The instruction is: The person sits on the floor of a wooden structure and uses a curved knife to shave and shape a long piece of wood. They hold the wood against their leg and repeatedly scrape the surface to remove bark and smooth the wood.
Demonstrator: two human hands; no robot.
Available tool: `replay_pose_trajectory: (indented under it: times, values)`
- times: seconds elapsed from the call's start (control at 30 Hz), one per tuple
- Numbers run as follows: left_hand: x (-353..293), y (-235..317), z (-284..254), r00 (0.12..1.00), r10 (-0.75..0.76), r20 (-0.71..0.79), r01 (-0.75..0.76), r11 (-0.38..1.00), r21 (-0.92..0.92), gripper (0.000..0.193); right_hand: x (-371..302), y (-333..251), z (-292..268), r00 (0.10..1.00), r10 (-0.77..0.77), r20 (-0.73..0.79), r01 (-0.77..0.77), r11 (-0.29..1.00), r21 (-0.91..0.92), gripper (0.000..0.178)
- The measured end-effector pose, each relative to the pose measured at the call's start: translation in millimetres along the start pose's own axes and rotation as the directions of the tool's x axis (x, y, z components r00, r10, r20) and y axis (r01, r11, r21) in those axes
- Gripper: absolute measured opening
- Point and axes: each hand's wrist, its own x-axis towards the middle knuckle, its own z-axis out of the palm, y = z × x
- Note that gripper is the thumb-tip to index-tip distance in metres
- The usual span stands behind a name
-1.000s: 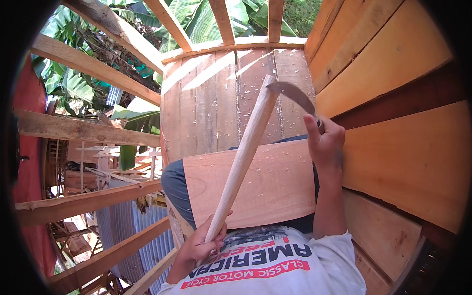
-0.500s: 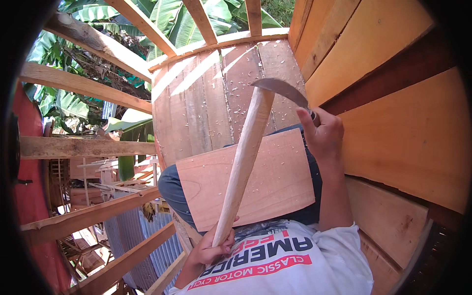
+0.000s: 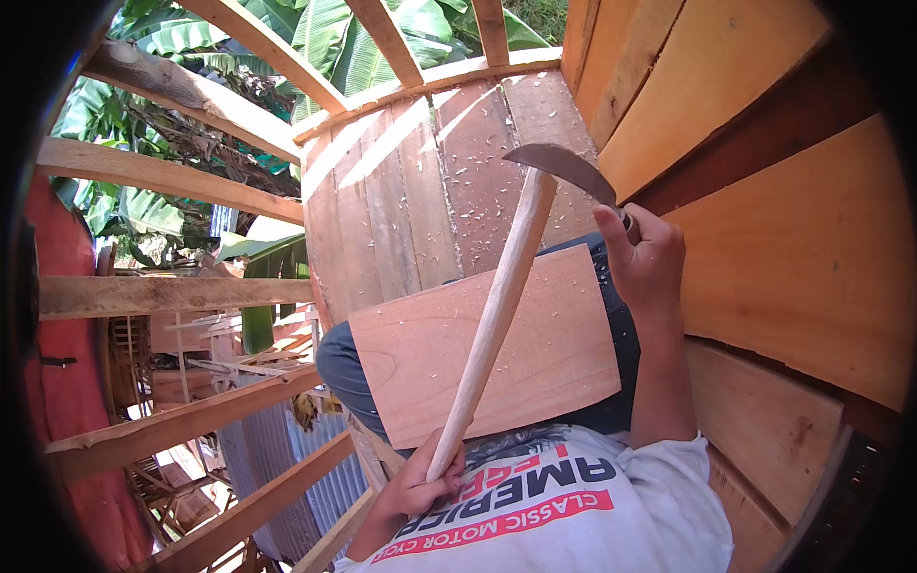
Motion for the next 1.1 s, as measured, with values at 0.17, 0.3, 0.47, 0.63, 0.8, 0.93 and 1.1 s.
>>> replay_pose_trajectory:
  times: [0.17, 0.3, 0.47, 0.63, 0.8, 0.93, 1.1]
  values:
    - [15.0, 10.3, -21.0, 0.95, 0.274, -0.153, -0.263, 0.961, 0.088, 0.071, -30.2, -13.2, 21.9, 0.963, -0.122, 0.24, 0.09, 0.986, 0.142, 0.052]
    - [35.6, 43.0, -32.1, 0.88, 0.343, -0.329, -0.406, 0.902, -0.144, 0.061, -73.5, -23.9, 44.6, 0.884, -0.003, 0.467, -0.143, 0.95, 0.277, 0.053]
    - [63.3, 80.8, -22.7, 0.721, 0.535, -0.44, -0.68, 0.667, -0.305, 0.051, -94.6, -17.1, 54.9, 0.771, -0.051, 0.634, -0.417, 0.712, 0.564, 0.054]
    - [93.0, 82.1, -16.5, 0.493, 0.718, -0.491, -0.855, 0.504, -0.122, 0.049, -89.9, -23.8, 51.4, 0.764, -0.018, 0.645, -0.547, 0.511, 0.663, 0.041]
    - [112.8, 67.1, -10.3, 0.332, 0.735, -0.591, -0.899, 0.436, 0.037, 0.054, -80.5, -21.5, 44.1, 0.775, 0.048, 0.631, -0.603, 0.358, 0.713, 0.03]
    - [116.2, 63.4, -5.9, 0.276, 0.715, -0.642, -0.894, 0.437, 0.102, 0.058, -71.9, -25.4, 49.0, 0.877, 0.244, 0.413, -0.48, 0.482, 0.733, 0.029]
    - [123.8, 60.7, 1.1, 0.294, 0.706, -0.645, -0.898, 0.435, 0.067, 0.062, -66.1, -16.2, 46.5, 0.828, 0.228, 0.512, -0.558, 0.408, 0.722, 0.032]
